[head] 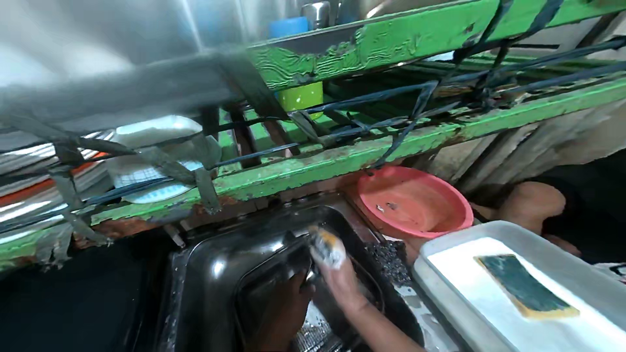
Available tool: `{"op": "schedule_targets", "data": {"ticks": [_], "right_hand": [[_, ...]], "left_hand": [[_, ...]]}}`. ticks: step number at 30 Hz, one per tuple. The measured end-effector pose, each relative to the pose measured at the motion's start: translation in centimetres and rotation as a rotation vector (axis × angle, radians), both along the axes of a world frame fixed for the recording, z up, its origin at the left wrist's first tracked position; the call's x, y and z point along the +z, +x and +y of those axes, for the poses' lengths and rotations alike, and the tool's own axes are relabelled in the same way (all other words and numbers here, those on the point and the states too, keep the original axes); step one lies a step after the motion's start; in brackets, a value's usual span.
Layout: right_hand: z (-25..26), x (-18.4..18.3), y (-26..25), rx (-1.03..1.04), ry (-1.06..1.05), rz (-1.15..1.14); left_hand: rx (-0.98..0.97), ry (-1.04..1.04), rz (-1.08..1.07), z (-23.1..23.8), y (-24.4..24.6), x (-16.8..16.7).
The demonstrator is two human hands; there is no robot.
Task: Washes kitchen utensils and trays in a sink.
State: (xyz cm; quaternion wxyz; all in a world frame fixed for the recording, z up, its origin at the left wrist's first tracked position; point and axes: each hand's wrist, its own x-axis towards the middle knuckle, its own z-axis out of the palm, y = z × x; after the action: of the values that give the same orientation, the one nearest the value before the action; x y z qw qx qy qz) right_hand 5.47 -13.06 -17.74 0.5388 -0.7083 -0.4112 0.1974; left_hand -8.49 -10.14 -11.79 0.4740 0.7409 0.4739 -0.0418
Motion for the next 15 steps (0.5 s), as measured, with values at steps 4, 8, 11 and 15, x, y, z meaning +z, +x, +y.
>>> {"op": "schedule_targets", "data": {"ticks": [4, 8, 11, 15], "right_hand": [[0.1, 0.9, 2.0, 0.027, -0.182, 0.222], [0.2, 1.7, 5.0, 0.15, -0.244, 0.065], [-1.1, 1.5, 4.1, 0.228, -0.204, -0.309], [-3.8, -0.2, 1.6, 0.403, -0.079, -0.74]], "left_hand": [[0.013, -0.068, -0.037, 0.1, -0.3, -1.1], [0.103, -0.165, -0.045, 1.1, -1.0, -2.2], [0.037, -0.13, 0.028, 1.1, -0.2, -1.9], [0.003, -0.071, 0.076, 0.6, 1.0, -1.0]]}}
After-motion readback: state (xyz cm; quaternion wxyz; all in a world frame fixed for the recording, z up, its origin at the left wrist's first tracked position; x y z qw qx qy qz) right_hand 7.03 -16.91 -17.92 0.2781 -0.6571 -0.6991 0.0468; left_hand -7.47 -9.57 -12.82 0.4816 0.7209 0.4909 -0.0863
